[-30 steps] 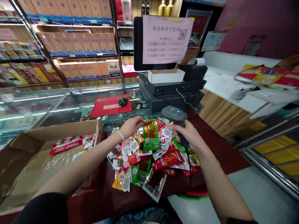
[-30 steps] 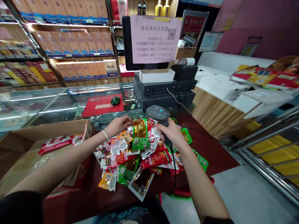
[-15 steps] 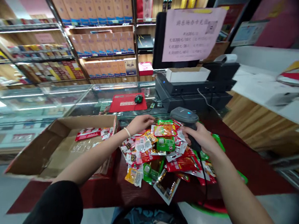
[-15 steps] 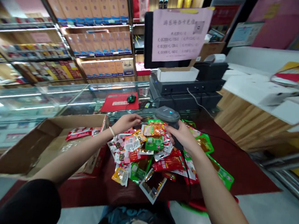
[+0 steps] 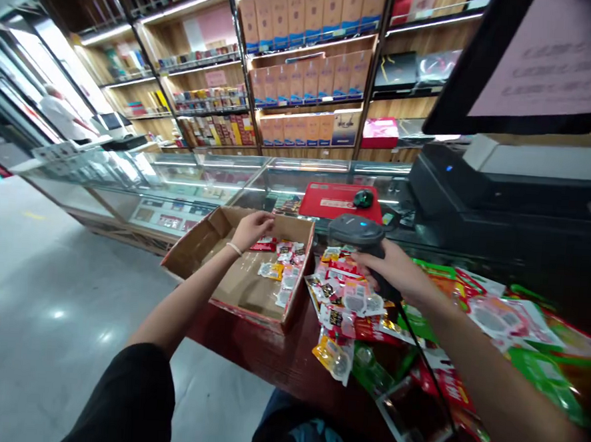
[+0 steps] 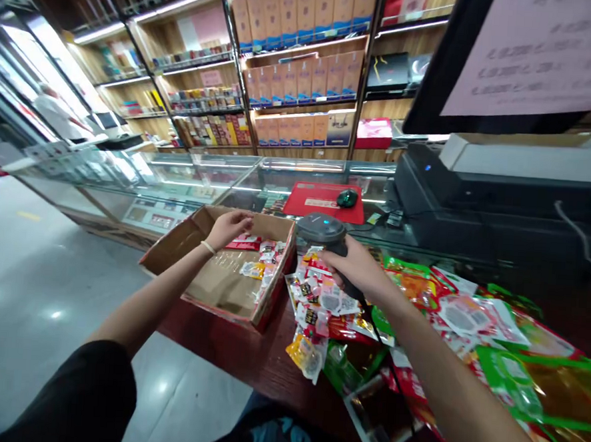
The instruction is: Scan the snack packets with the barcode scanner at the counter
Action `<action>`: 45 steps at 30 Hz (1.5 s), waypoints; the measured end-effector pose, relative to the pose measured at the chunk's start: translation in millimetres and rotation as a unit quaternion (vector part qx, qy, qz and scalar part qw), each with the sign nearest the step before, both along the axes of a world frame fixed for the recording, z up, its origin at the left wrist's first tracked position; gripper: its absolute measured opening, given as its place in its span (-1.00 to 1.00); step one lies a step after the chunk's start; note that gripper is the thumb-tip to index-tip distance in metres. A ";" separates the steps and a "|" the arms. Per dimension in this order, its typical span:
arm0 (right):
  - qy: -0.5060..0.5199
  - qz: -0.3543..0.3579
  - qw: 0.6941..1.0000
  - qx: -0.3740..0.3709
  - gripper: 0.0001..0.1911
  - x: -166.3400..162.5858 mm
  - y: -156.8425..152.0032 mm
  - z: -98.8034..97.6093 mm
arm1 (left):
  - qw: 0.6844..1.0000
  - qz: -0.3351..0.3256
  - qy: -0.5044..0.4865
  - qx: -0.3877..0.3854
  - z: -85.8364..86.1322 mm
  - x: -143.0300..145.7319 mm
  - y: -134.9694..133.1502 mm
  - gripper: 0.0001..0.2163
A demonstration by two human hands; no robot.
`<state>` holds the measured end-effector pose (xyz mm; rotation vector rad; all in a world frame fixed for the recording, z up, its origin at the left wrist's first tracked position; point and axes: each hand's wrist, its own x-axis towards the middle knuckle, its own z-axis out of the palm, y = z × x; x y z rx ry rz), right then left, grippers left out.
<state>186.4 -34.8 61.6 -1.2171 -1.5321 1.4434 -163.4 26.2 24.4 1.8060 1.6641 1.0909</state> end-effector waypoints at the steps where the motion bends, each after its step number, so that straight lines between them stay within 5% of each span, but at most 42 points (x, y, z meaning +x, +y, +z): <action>1: 0.001 0.015 1.000 0.000 -0.68 -12.8 3.8 -1.2 | 1.000 0.025 -0.001 -0.003 -3.7 -16.1 1.1 -0.75; 7: 0.024 0.081 0.996 0.000 -0.72 -77.3 21.7 -6.9 | 0.992 0.119 0.008 -0.042 -27.8 -89.8 14.8 -0.73; 11: 0.006 0.102 0.995 -0.001 -0.74 -103.3 32.0 -11.5 | 0.980 0.115 0.130 -0.094 -41.8 -116.3 32.4 -0.68; 23: 0.006 0.089 0.996 -0.021 -0.71 -132.6 54.5 -31.4 | 0.961 -0.033 0.217 -0.171 -95.1 -101.4 69.4 -0.71; 27: 0.019 0.085 0.996 -0.033 -0.71 -128.7 54.4 -34.0 | 0.966 -0.018 0.190 -0.176 -82.2 -106.5 65.9 -0.91; 33: 0.053 0.075 0.995 -0.033 -0.68 -106.7 42.9 -28.4 | 0.979 0.001 0.050 -0.196 -35.4 -102.5 41.8 -0.74; 37: 0.088 0.067 0.993 -0.033 -0.62 -84.1 33.9 -19.9 | 0.967 0.013 -0.152 -0.203 -5.5 -78.8 15.7 -0.61; 45: 0.050 0.066 0.997 -0.002 -0.57 -51.6 14.7 -0.7 | 0.948 -0.028 -0.263 -0.176 28.0 -23.7 -12.5 -0.66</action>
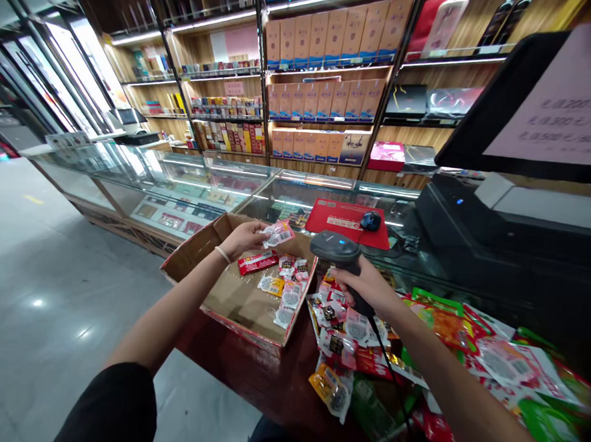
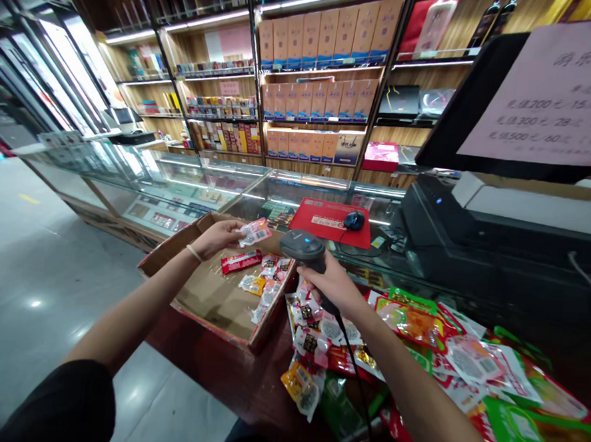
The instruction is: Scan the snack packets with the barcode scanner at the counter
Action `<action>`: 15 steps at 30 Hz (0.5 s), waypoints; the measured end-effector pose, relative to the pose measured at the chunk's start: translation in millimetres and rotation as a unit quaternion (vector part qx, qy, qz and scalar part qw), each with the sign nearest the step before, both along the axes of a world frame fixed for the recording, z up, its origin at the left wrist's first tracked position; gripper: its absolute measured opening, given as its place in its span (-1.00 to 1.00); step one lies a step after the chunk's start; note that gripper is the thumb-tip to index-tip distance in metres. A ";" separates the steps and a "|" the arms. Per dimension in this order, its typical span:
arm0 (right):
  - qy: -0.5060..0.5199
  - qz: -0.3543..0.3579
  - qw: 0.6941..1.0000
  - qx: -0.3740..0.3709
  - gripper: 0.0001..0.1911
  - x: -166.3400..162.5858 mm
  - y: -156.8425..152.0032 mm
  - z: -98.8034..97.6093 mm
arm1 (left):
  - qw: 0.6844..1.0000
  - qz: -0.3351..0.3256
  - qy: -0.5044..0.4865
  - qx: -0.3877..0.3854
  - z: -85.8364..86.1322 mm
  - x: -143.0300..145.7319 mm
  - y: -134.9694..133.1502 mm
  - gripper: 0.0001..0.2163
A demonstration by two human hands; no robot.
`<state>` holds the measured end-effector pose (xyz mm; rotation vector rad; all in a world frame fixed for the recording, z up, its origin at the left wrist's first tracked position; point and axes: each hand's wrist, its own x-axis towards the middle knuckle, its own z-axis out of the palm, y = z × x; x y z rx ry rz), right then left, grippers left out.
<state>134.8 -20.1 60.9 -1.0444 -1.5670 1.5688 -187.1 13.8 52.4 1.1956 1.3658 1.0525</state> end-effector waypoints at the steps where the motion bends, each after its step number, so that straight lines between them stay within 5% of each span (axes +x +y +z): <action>1: -0.006 -0.002 1.000 0.005 -0.57 1.5 -1.8 0.4 | 1.000 0.005 -0.011 0.000 2.4 3.5 -1.2 -0.68; 8: -0.075 -0.022 0.996 0.048 -0.71 -1.3 -9.4 -0.1 | 0.998 0.047 -0.025 0.014 14.0 13.2 -10.3 -0.70; 15: -0.022 -0.060 0.997 0.042 -0.65 28.2 -14.7 0.7 | 1.000 0.020 -0.017 -0.005 17.9 27.9 -12.7 -0.67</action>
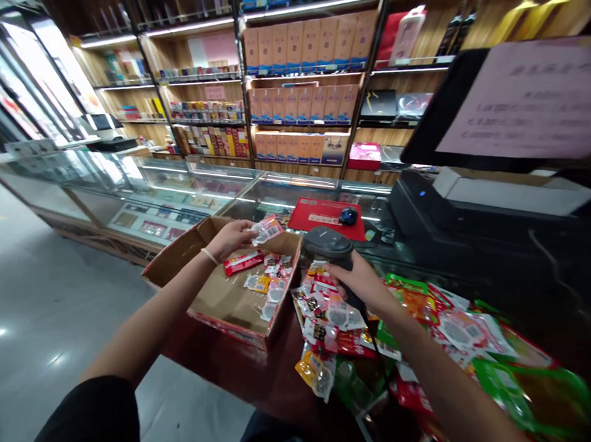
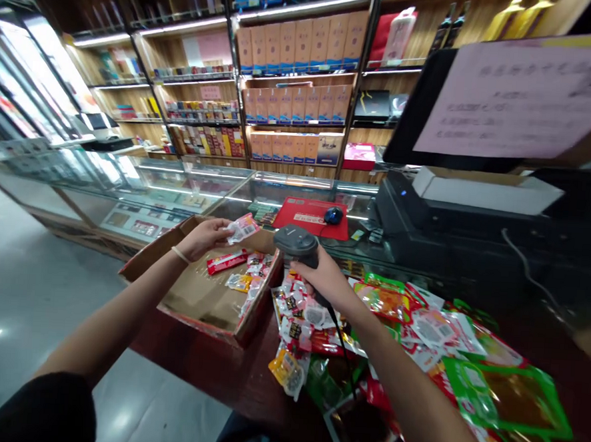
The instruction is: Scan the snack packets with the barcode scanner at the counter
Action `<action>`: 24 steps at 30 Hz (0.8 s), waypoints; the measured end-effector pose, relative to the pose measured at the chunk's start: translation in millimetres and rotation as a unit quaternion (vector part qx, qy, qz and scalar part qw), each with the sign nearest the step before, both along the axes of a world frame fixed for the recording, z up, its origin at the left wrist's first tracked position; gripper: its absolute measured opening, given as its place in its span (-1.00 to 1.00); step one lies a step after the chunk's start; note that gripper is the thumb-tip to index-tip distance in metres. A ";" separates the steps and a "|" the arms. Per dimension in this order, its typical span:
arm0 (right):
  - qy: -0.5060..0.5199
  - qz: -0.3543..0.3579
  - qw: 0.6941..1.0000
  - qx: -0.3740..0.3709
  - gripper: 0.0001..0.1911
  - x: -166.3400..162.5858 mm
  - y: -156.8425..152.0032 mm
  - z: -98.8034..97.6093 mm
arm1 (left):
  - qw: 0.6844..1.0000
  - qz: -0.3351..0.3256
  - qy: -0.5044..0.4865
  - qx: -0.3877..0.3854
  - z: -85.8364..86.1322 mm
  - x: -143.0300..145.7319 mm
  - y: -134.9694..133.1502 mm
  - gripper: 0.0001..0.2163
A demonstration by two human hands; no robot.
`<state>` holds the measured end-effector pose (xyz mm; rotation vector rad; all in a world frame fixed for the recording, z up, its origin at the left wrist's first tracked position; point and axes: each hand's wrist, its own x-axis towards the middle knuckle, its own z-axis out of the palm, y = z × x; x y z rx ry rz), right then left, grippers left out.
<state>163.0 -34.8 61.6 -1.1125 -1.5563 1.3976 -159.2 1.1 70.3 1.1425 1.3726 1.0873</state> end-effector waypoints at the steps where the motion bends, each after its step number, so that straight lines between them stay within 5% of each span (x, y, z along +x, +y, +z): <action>1: 0.003 -0.008 1.000 -0.001 -0.65 9.6 -1.2 -0.4 | 1.000 -0.008 0.002 0.000 -0.5 6.3 1.3 -0.67; 7: 0.022 -0.084 0.996 -0.006 -0.64 82.5 -17.3 0.7 | 0.997 -0.072 -0.014 0.004 -13.8 79.5 19.6 -0.64; 13: 0.048 -0.196 0.979 -0.021 -0.62 164.4 -49.7 9.0 | 0.980 -0.169 0.092 0.049 -45.1 204.7 38.7 -0.75; 19: 0.060 -0.272 0.960 -0.008 -0.64 226.6 -83.2 5.3 | 0.869 -0.317 0.282 0.255 -61.6 335.1 33.2 -0.98; 24: 0.062 -0.310 0.949 -0.006 -0.66 251.1 -102.5 3.7 | 0.778 -0.388 0.358 0.342 -73.2 399.5 15.6 -0.79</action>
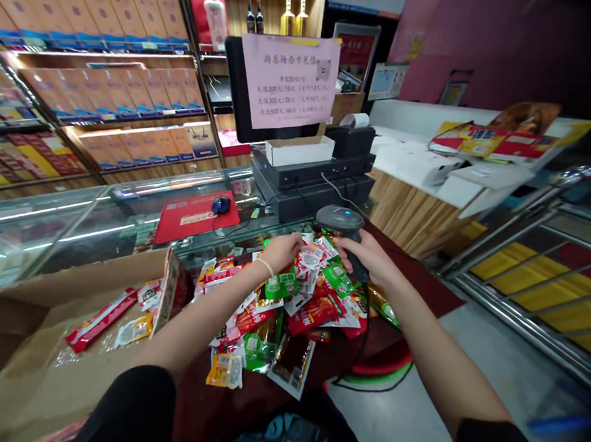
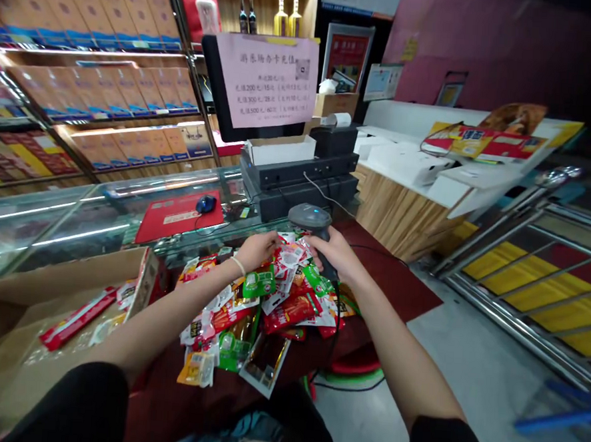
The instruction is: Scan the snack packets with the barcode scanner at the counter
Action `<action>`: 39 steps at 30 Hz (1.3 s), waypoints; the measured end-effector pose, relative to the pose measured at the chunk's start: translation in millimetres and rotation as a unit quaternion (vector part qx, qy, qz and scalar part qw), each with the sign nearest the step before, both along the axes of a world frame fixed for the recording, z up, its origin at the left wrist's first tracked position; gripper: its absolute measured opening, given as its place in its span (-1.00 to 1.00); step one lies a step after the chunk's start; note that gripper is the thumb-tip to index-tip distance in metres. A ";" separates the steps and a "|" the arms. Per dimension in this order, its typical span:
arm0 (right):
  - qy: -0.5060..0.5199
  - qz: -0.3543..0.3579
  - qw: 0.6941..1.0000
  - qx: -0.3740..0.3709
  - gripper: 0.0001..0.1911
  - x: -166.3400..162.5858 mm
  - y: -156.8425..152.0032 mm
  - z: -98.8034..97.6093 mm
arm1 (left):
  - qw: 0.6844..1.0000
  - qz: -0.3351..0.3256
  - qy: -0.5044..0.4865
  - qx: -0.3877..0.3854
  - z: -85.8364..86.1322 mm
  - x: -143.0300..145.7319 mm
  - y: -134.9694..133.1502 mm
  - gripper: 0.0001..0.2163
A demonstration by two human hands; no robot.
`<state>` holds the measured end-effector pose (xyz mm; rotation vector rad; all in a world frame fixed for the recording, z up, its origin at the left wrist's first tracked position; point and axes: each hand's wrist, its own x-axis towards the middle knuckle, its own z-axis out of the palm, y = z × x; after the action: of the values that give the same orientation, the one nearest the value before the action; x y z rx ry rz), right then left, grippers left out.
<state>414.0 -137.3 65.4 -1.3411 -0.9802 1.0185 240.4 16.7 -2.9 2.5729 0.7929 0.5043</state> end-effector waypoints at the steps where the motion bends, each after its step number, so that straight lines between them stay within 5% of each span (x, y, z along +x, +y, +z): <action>1: 0.000 -0.005 1.000 -0.001 -0.66 2.5 -2.3 -0.4 | 0.999 -0.021 0.025 0.000 -3.4 5.8 -2.5 -0.76; 6: -0.001 0.009 1.000 -0.001 -0.67 4.9 -3.1 -6.9 | 0.989 -0.114 0.084 -0.037 -5.0 1.7 -7.4 -0.54; 12: 0.003 0.037 0.999 -0.002 -0.66 -17.4 13.7 -7.6 | 0.997 0.006 0.020 -0.075 27.8 -52.9 7.5 -0.62; 18: -0.015 0.087 0.996 -0.020 -0.63 -58.5 34.9 6.3 | 0.976 0.098 -0.126 -0.150 37.5 -149.5 30.2 -0.77; 25: -0.033 0.168 0.985 -0.033 -0.63 -123.2 65.9 10.2 | 0.912 0.236 -0.242 -0.234 41.5 -294.7 22.2 -0.61; 33: -0.051 0.300 0.952 -0.037 -0.70 -243.1 103.5 -6.7 | 0.847 0.425 -0.238 -0.215 9.2 -435.6 19.2 -0.57; 39: -0.033 0.378 0.925 -0.031 -0.74 -313.1 119.6 -20.7 | 0.837 0.499 -0.129 -0.183 -23.4 -489.0 15.0 -0.63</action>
<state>101.0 -17.7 44.7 -1.0509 -1.5873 1.5905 -248.7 31.6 -26.4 1.5233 1.8842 0.8507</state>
